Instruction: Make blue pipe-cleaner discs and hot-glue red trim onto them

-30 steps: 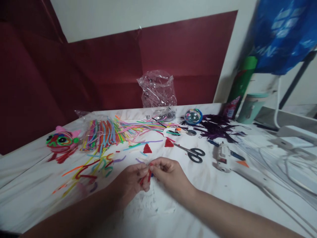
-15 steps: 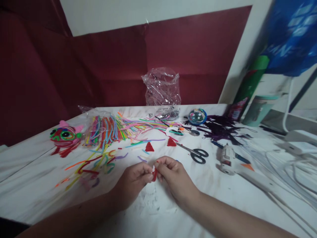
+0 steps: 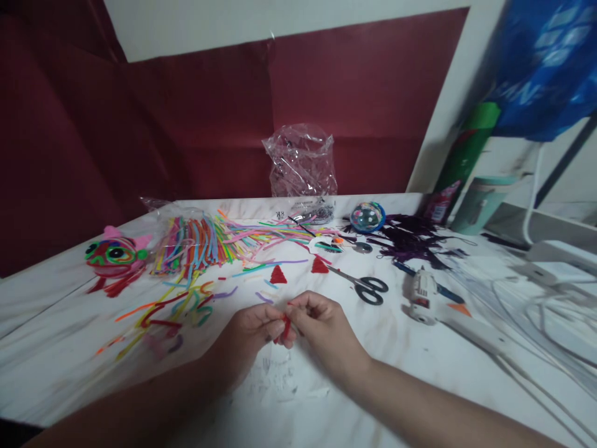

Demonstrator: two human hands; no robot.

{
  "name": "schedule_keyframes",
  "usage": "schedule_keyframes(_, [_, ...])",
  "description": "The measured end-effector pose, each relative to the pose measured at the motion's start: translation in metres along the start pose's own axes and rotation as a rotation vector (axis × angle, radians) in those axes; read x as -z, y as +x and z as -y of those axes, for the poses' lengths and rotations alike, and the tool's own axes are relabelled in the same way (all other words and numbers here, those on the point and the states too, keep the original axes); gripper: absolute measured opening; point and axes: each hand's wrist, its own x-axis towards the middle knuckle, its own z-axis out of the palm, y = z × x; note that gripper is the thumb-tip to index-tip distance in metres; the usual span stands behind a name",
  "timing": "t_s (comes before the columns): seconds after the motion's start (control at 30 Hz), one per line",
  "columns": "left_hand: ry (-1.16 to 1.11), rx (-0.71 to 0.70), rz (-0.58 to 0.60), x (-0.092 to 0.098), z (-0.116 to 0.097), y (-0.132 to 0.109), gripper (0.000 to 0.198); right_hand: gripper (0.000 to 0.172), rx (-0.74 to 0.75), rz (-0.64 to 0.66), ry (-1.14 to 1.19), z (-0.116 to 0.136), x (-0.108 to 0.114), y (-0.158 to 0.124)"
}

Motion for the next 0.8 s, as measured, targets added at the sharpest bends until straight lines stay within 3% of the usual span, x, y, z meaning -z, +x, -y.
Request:
schedule_keyframes(0.17, [-0.077, 0.012, -0.004, 0.002, 0.007, 0.001, 0.008, 0.021, -0.03, 0.007, 0.047, -0.001, -0.001, 0.0])
schedule_keyframes(0.4, [-0.142, 0.031, 0.006, 0.001, 0.002, 0.0, 0.018, 0.013, 0.07, 0.066, 0.054, 0.0, -0.004, -0.002])
schedule_keyframes(0.53, [-0.162, 0.059, -0.013, 0.001, -0.001, -0.001, 0.019, 0.025, 0.217, 0.038, -0.139, 0.001, -0.001, -0.002])
schedule_keyframes(0.67, [-0.191, 0.058, -0.006, 0.001, 0.001, 0.001, 0.02, 0.018, 0.343, -0.025, -0.384, 0.002, 0.005, -0.001])
schedule_keyframes(0.8, [-0.246, 0.083, -0.02, 0.001, 0.001, 0.002, 0.021, 0.015, 0.351, -0.063, -0.422, 0.002, 0.006, -0.001])
